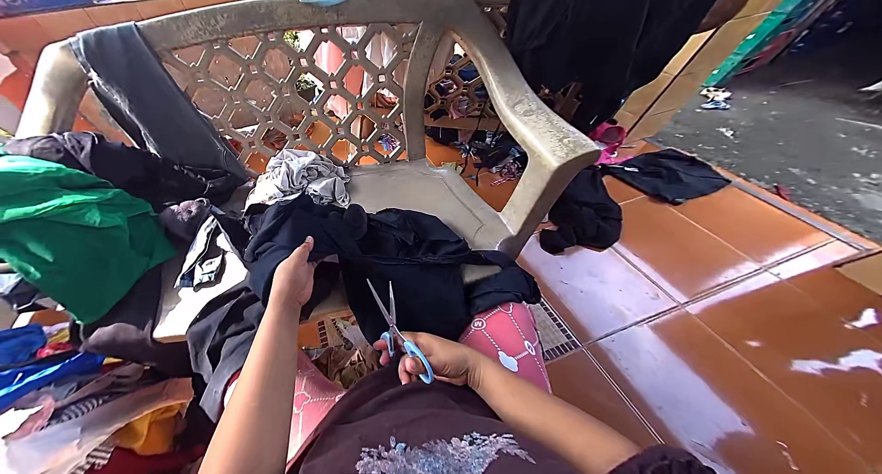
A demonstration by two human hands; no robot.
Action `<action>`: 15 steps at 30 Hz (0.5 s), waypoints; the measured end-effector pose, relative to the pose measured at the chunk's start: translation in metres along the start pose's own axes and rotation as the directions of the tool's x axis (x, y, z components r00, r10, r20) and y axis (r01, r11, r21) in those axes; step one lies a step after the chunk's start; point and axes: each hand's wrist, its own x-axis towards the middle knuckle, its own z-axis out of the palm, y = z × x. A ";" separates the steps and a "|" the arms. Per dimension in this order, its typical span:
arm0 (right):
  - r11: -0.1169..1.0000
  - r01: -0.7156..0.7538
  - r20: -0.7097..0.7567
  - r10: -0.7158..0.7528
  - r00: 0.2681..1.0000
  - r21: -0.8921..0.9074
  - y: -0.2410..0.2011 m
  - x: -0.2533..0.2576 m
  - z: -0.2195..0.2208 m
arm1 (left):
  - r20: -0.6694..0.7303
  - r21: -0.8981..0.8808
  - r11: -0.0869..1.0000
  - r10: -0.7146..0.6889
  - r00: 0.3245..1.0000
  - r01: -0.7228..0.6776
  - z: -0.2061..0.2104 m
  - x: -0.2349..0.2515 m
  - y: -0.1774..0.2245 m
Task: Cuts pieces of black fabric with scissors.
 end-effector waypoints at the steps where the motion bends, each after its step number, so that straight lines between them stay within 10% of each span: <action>1: 1.000 0.015 0.009 -0.015 1.000 -0.005 -0.001 0.004 0.001 | -0.004 0.047 0.998 0.038 0.999 -0.038 -0.005 -0.002 0.000; 15: 0.997 0.069 0.057 -0.070 0.996 0.017 -0.016 0.039 0.006 | 0.188 -0.259 0.957 0.181 0.965 -0.129 -0.021 -0.011 -0.012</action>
